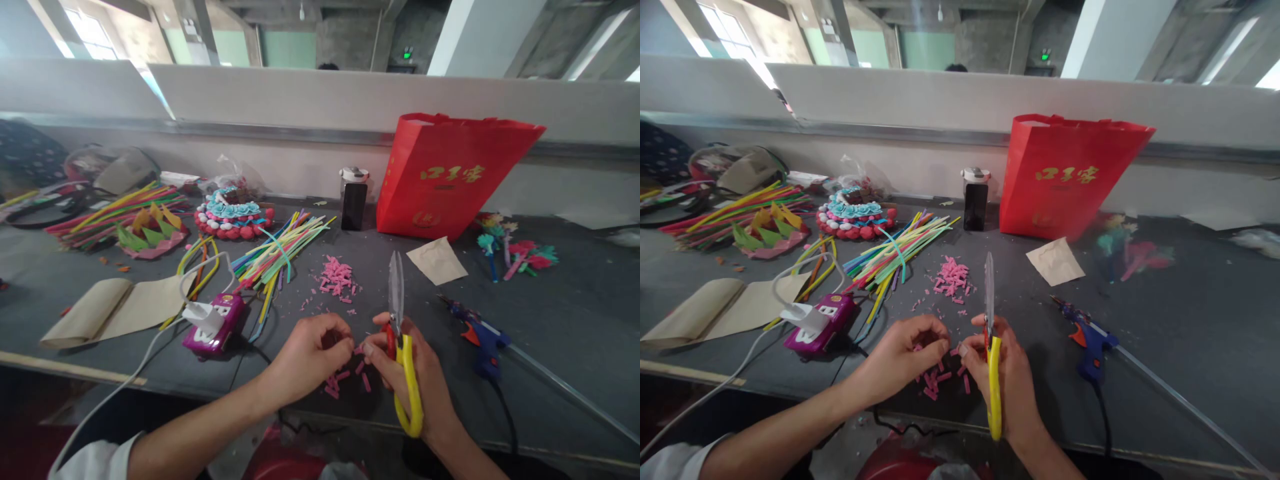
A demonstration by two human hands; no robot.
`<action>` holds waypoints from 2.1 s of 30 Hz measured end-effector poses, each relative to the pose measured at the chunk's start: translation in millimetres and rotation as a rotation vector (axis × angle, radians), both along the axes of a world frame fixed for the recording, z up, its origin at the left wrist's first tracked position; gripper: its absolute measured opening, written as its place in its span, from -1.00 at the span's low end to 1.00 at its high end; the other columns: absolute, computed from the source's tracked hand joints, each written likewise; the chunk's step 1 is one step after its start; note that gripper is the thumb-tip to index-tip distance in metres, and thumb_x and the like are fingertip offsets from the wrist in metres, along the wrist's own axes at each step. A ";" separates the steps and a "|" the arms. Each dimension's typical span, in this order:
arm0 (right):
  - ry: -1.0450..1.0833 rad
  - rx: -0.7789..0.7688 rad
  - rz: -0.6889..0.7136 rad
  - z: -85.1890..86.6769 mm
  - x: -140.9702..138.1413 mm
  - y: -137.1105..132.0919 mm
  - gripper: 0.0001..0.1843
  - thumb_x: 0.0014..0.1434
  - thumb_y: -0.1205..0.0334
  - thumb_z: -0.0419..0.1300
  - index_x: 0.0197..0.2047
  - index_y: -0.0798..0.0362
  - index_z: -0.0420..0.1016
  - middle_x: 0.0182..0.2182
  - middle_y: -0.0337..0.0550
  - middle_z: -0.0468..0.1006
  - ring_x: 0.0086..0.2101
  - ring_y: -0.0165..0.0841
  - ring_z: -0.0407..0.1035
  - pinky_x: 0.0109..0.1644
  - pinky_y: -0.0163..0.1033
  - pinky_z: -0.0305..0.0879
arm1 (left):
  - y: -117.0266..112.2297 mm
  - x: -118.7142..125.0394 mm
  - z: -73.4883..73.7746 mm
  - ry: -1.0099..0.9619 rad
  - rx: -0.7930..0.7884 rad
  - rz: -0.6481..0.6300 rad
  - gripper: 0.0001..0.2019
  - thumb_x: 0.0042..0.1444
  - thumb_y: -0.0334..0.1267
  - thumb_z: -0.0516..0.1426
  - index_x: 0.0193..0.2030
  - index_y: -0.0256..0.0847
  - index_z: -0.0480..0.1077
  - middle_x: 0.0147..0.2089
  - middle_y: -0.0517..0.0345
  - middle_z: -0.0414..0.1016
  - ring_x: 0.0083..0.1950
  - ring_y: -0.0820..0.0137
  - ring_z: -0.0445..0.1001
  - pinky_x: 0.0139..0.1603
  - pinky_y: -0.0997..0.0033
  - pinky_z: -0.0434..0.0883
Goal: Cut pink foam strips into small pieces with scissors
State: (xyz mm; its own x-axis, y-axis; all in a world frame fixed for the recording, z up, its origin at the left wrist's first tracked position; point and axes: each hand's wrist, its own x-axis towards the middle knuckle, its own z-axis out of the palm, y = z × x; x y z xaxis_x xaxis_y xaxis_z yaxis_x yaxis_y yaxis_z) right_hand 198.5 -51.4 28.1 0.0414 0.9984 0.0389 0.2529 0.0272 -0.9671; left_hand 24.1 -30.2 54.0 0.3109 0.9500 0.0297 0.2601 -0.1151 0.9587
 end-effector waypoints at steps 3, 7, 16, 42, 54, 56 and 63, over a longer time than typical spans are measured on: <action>-0.044 0.044 -0.010 2.5 -0.8 -0.6 -0.65 0.10 0.13 0.24 -0.06 -0.03 0.27 -0.46 -0.33 0.55 -0.58 -0.45 0.38 -0.57 -0.41 0.28 | 4.2 -1.4 1.3 -0.107 -0.203 -0.042 -0.88 0.07 -0.25 0.15 -0.40 -0.24 0.46 -0.53 0.25 0.39 -0.52 0.48 0.29 -0.49 0.53 0.21; -0.075 0.107 0.028 4.8 -2.9 -2.3 -0.70 0.12 0.15 0.20 -0.08 -0.04 0.28 -0.48 -0.36 0.55 -0.56 -0.45 0.42 -0.46 -0.39 0.38 | 4.8 -0.8 -3.1 -0.134 -0.298 -0.087 -0.88 -0.01 -0.24 0.20 -0.41 -0.26 0.46 -0.53 0.23 0.39 -0.51 0.48 0.28 -0.48 0.51 0.21; -0.240 0.244 0.036 6.8 -2.7 -3.3 -0.78 0.16 0.25 0.19 -0.11 -0.05 0.30 -0.48 -0.41 0.53 -0.58 -0.50 0.40 -0.41 -0.45 0.39 | 3.6 -2.3 -8.6 -0.058 -0.339 -0.136 -0.93 -0.03 -0.31 0.16 -0.44 -0.26 0.41 -0.54 0.26 0.37 -0.54 0.52 0.26 -0.51 0.53 0.21; -0.493 0.305 0.145 -16.0 -12.3 -20.7 -0.67 0.25 0.15 0.11 0.07 0.00 0.28 -0.15 -0.11 0.57 -0.17 -0.28 0.51 -0.13 -0.25 0.44 | -10.9 8.6 2.9 -0.871 -0.429 0.166 -0.90 0.05 -0.33 0.26 -0.40 -0.26 0.43 -0.51 0.23 0.44 -0.46 0.53 0.37 -0.32 0.53 0.32; -0.430 0.283 0.151 -17.5 -15.4 -21.3 -0.73 0.26 0.11 0.12 0.01 -0.04 0.33 -0.27 -0.21 0.61 -0.32 -0.34 0.55 -0.27 -0.34 0.43 | -10.5 10.1 7.6 -0.839 -0.421 0.198 -0.88 0.03 -0.32 0.27 -0.45 -0.25 0.42 -0.54 0.23 0.42 -0.47 0.51 0.37 -0.32 0.52 0.33; -0.425 0.299 0.145 -17.3 -15.7 -21.3 -0.72 0.26 0.10 0.11 0.01 -0.02 0.33 -0.26 -0.19 0.61 -0.32 -0.34 0.55 -0.27 -0.35 0.43 | -10.7 9.5 6.4 -0.839 -0.425 0.199 -0.88 0.04 -0.33 0.27 -0.44 -0.25 0.42 -0.54 0.24 0.42 -0.47 0.51 0.38 -0.31 0.51 0.34; -0.366 0.312 0.130 -20.5 -16.2 -23.2 -0.73 0.27 0.09 0.12 -0.02 0.01 0.38 -0.41 -0.25 0.62 -0.49 -0.41 0.52 -0.38 -0.42 0.40 | -11.6 8.6 3.9 -0.837 -0.426 0.204 -0.90 0.04 -0.32 0.27 -0.43 -0.25 0.44 -0.54 0.24 0.43 -0.47 0.52 0.37 -0.31 0.51 0.33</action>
